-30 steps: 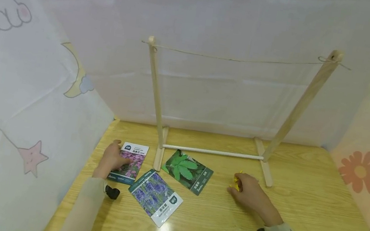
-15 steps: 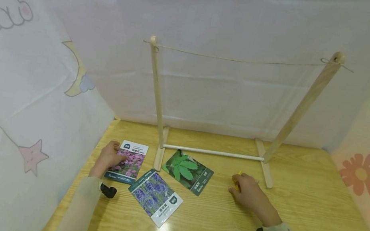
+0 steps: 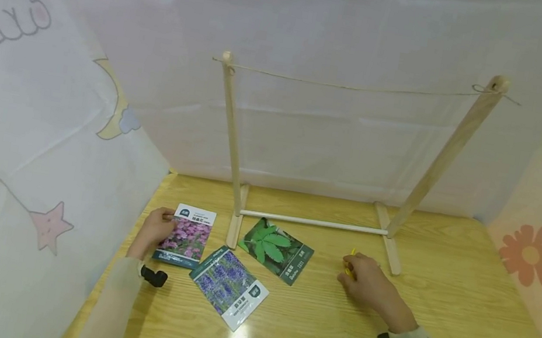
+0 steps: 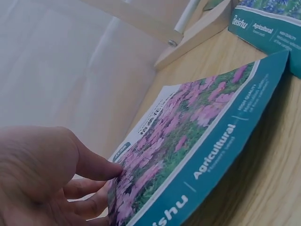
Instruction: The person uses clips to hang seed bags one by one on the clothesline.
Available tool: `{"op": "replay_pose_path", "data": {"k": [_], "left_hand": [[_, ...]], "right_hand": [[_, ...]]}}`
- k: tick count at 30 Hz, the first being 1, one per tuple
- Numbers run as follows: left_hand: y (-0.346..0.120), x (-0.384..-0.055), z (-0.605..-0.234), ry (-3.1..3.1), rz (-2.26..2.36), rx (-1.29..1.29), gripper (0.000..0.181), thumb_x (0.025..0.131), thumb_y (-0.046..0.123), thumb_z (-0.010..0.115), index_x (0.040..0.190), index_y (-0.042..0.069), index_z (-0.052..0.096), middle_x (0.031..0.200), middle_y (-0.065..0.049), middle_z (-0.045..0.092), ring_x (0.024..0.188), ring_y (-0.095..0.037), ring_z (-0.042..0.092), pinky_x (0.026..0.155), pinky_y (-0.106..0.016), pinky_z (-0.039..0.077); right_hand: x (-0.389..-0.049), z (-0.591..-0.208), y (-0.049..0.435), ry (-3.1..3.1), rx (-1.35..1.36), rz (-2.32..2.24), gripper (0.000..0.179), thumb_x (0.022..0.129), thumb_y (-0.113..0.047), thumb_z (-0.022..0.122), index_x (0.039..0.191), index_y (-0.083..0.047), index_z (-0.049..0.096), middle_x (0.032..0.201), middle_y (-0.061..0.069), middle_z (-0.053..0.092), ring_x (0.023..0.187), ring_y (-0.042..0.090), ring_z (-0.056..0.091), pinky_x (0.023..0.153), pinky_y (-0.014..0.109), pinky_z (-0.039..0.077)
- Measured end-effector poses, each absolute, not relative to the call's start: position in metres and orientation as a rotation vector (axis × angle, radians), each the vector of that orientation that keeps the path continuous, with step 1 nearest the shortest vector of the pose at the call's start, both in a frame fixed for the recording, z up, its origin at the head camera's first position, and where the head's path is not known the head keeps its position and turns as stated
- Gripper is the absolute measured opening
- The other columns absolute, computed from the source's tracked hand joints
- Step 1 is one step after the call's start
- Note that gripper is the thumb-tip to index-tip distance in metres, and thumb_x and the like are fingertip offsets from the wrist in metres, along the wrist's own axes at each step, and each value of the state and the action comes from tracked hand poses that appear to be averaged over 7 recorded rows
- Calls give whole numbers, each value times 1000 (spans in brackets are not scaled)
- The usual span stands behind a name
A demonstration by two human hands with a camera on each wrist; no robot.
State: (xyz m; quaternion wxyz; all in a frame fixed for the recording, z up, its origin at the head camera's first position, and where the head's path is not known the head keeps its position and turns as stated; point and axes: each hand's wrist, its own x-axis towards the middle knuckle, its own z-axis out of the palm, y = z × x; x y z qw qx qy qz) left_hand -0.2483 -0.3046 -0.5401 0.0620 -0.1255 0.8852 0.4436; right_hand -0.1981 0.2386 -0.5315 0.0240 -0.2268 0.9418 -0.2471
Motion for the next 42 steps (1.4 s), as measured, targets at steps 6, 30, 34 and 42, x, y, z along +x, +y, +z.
{"op": "replay_pose_path", "data": {"k": [6, 30, 34, 42], "left_hand": [[-307, -246, -542, 2535, 1500, -403, 45, 102, 12, 53, 143, -5, 44, 136, -30, 51, 112, -35, 59, 79, -35, 56], [-314, -241, -532, 2416, 1718, -349, 49, 104, 11, 50, 148, -7, 38, 143, -30, 47, 124, -34, 53, 80, -23, 54], [-311, -238, -526, 2424, 1703, -336, 50, 106, 16, 49, 150, -4, 37, 144, -28, 48, 128, -36, 51, 84, -29, 55], [-306, -239, -521, 2430, 1722, -307, 48, 106, 16, 50, 149, -3, 40, 142, -28, 49, 124, -34, 53, 83, -30, 55]], "right_hand": [[-196, -529, 241, 2902, -720, -827, 37, 92, -10, 73, 119, 12, 64, 92, 8, 63, 78, 13, 59, 67, 31, 55], [-189, -512, 248, 2788, -756, -996, 27, 99, -5, 62, 122, 9, 60, 106, 12, 61, 87, 14, 57, 70, 29, 53], [-187, -506, 248, 2748, -752, -1055, 25, 101, -7, 59, 123, 6, 58, 109, 14, 62, 93, 20, 62, 73, 32, 55], [-184, -502, 246, 2700, -702, -1132, 29, 103, -11, 56, 130, 1, 56, 118, 20, 64, 101, 28, 67, 78, 36, 58]]}}
